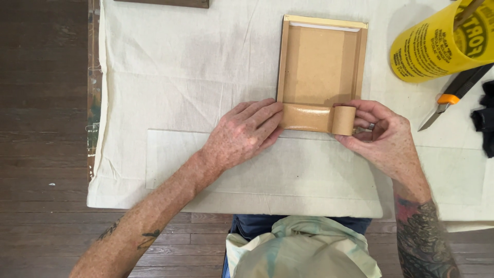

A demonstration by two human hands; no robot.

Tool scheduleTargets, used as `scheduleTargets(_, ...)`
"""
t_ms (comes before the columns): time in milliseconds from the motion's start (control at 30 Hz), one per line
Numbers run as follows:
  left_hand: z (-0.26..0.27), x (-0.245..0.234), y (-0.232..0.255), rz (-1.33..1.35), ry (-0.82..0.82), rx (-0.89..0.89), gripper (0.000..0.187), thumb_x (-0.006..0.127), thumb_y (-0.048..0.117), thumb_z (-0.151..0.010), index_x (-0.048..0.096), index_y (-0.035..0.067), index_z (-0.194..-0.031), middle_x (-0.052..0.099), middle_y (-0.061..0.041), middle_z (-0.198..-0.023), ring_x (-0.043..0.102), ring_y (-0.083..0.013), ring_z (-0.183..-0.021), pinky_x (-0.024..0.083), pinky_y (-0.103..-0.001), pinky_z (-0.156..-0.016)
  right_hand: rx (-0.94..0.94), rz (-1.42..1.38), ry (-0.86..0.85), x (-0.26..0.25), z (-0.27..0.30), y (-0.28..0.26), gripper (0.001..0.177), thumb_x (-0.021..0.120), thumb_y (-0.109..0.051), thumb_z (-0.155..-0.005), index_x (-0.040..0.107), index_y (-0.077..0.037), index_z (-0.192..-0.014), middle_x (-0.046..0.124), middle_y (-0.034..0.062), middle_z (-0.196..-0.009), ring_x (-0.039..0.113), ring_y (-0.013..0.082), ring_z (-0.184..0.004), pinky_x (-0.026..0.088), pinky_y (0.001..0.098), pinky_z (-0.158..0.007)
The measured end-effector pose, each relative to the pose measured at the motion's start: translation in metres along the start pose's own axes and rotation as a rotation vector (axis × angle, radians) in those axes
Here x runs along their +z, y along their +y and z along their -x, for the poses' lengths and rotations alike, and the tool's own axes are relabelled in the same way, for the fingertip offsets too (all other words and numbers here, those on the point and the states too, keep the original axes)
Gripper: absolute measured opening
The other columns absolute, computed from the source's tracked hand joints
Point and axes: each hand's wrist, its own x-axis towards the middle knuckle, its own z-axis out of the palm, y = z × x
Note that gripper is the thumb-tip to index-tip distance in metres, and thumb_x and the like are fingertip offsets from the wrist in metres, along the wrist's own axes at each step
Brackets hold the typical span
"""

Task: Lining a small wooden frame with brown paper using a utility knife and adhesive brush

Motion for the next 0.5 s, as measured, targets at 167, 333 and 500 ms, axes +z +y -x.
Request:
scheduleTargets(167,0.0018,0.0001,-0.0027,0.043,0.008,0.009,0.012,0.072,0.017,-0.103,0.070,0.005,-0.105,0.069,-0.010,-0.125,0.069,-0.0258,-0.116,0.057,-0.037,-0.090,-0.024,0.009,-0.012,-0.0001,0.0002,-0.0014,0.060,0.078,0.007,-0.076,0.057,0.002,-0.132,0.070,0.0169,-0.119,0.064,0.0151,-0.100,0.058,0.0261,-0.092)
scheduleTargets(333,0.0017,-0.0032,-0.0031,0.119,-0.022,-0.008,0.015,0.067,0.015,-0.105,0.071,0.002,-0.110,0.068,-0.012,-0.127,0.067,-0.0275,-0.119,0.058,-0.038,-0.094,-0.031,0.024,-0.025,-0.0026,-0.0023,0.0028,0.063,0.079,0.006,-0.074,0.056,0.002,-0.133,0.070,0.0165,-0.126,0.068,0.0179,-0.106,0.060,0.0285,-0.092)
scheduleTargets(500,0.0007,-0.0047,-0.0013,0.126,-0.002,-0.005,0.015,0.067,0.014,-0.104,0.071,0.000,-0.106,0.068,-0.013,-0.125,0.069,-0.0293,-0.115,0.060,-0.039,-0.095,-0.009,-0.032,-0.017,-0.0019,-0.0021,0.0052,0.062,0.078,0.008,-0.075,0.056,0.001,-0.133,0.070,0.0173,-0.125,0.066,0.0169,-0.104,0.059,0.0283,-0.094)
